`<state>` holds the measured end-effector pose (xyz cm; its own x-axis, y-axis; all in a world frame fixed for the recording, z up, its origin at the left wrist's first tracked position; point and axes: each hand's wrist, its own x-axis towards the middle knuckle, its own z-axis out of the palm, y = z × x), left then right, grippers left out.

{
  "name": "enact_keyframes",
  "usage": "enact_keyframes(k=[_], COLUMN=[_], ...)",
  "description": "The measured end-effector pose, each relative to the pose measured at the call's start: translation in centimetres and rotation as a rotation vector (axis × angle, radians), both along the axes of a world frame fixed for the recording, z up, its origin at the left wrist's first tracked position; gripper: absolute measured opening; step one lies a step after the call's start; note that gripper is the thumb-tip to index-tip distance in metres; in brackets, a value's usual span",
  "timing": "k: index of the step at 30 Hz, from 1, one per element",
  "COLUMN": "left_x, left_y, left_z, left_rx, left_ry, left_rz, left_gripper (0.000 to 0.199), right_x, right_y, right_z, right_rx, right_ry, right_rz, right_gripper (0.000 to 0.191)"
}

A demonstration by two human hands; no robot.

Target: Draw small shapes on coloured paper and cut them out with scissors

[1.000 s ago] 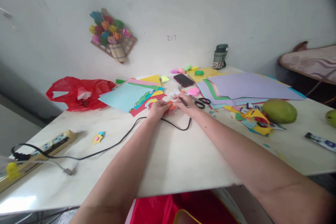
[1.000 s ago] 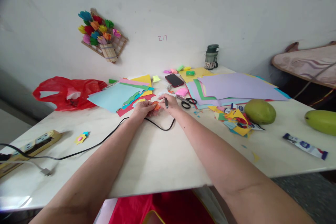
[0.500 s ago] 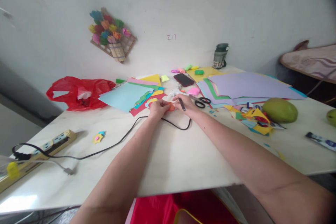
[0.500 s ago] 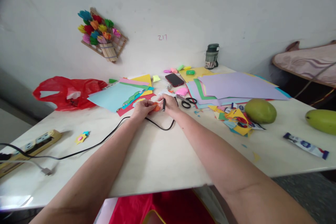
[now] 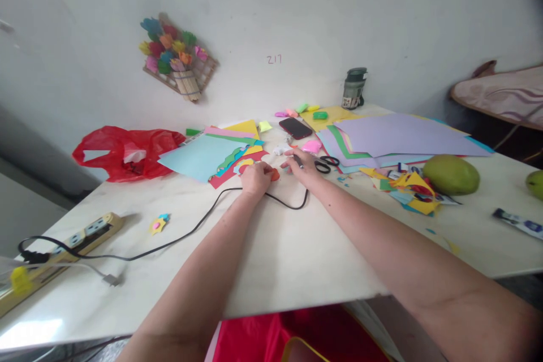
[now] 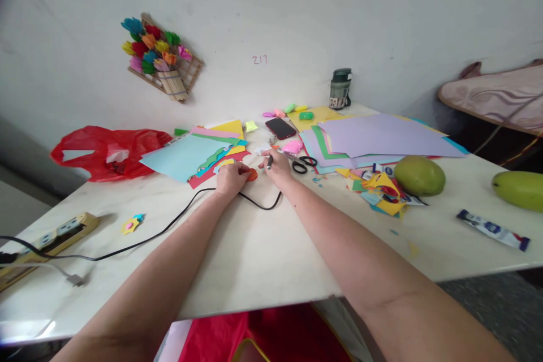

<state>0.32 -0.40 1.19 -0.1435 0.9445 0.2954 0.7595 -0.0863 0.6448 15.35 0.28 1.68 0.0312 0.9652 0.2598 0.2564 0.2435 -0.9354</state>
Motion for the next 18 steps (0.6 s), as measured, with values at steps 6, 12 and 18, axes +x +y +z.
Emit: enact_keyframes(k=[6,12,18], left_x=[0.45,0.90,0.80], left_y=[-0.55,-0.67,-1.03], left_z=[0.57,0.74,0.54], left_rx=[-0.079,-0.101,-0.012], left_ry=[0.236,0.408,0.540], left_rz=[0.036,0.052,0.060], left_gripper=[0.017,0.022,0.028], right_x=[-0.19,-0.50,-0.64], right_y=[-0.33,-0.29,-0.55], right_z=[0.41,0.49,0.68], right_rx=[0.002,0.127,0.158], right_ry=[-0.414,-0.801,-0.907], right_rz=[0.042,0.043,0.047], right_gripper=[0.024,0.030,0.031])
